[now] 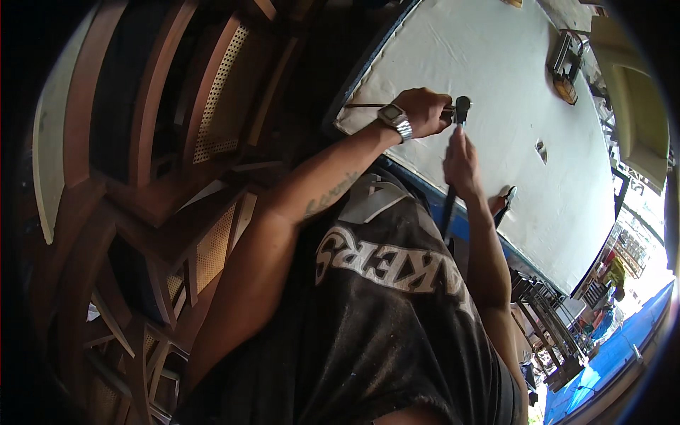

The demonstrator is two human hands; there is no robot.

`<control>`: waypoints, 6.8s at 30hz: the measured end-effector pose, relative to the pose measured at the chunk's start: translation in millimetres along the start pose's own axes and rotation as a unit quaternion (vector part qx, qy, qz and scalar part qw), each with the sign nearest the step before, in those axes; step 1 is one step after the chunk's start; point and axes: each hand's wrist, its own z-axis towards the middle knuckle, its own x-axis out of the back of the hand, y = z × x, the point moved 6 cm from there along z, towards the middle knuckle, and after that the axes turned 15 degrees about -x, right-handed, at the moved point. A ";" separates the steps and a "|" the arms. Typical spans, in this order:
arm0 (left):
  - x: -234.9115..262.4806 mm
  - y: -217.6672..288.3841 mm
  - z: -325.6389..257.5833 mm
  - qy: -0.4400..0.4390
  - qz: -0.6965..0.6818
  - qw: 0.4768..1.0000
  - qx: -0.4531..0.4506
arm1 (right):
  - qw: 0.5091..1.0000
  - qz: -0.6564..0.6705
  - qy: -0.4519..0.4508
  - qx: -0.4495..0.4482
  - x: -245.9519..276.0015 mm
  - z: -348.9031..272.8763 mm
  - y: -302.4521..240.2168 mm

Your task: Removing old fabric and staples from a furniture piece using a screwdriver, hammer, and pliers.

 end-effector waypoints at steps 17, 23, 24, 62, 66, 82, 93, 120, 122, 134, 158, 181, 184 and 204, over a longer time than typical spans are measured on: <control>-60.4 -55.8 -13.2 -0.128 0.133 0.977 0.106 | 0.984 0.171 0.013 -0.056 42.3 -33.2 26.1; -54.4 -55.3 -6.6 -0.275 0.128 0.945 0.125 | 0.988 0.145 0.046 -0.018 53.2 -30.7 5.8; -51.1 -52.8 -3.8 -0.312 0.096 0.937 0.123 | 0.989 0.141 0.048 -0.018 54.1 -30.0 4.4; 23.8 3.6 16.5 0.043 -0.043 0.996 -0.061 | 0.943 0.249 0.129 0.182 90.7 -37.3 -56.8; 15.7 3.8 22.5 0.003 -0.037 0.999 -0.011 | 0.751 -0.336 0.395 0.408 41.6 -8.8 -29.9; -74.1 -68.1 -2.1 -0.151 0.174 0.972 0.054 | 0.991 0.111 0.062 -0.042 66.6 1.9 22.9; -18.9 -1.9 24.9 -0.089 0.082 0.993 -0.017 | 0.994 0.101 0.053 -0.008 57.8 -6.4 13.8; 29.4 -8.2 37.5 -0.013 -0.046 0.999 0.020 | 0.939 0.241 0.143 0.198 114.8 -22.5 -59.9; 27.0 -11.0 37.5 -0.023 -0.044 0.998 0.040 | 0.902 0.348 0.124 0.224 106.2 -20.6 -66.9; -62.3 -87.1 -0.6 -0.161 0.209 0.960 0.099 | 0.983 0.144 0.083 -0.072 70.4 -2.3 17.2; -6.6 -22.9 37.0 -0.088 0.047 0.993 0.066 | 0.878 0.465 0.043 0.104 63.7 33.6 0.3; -14.3 -5.9 38.3 -0.110 0.069 0.991 0.020 | 0.991 0.119 0.042 -0.051 61.0 -0.7 12.7; -12.0 -10.5 35.9 -0.124 0.073 0.990 0.012 | 0.992 0.109 0.057 -0.039 63.6 -1.9 10.1; 24.3 -4.5 49.3 -0.015 -0.043 0.999 -0.003 | 0.981 0.135 0.122 0.072 91.7 -19.2 -43.2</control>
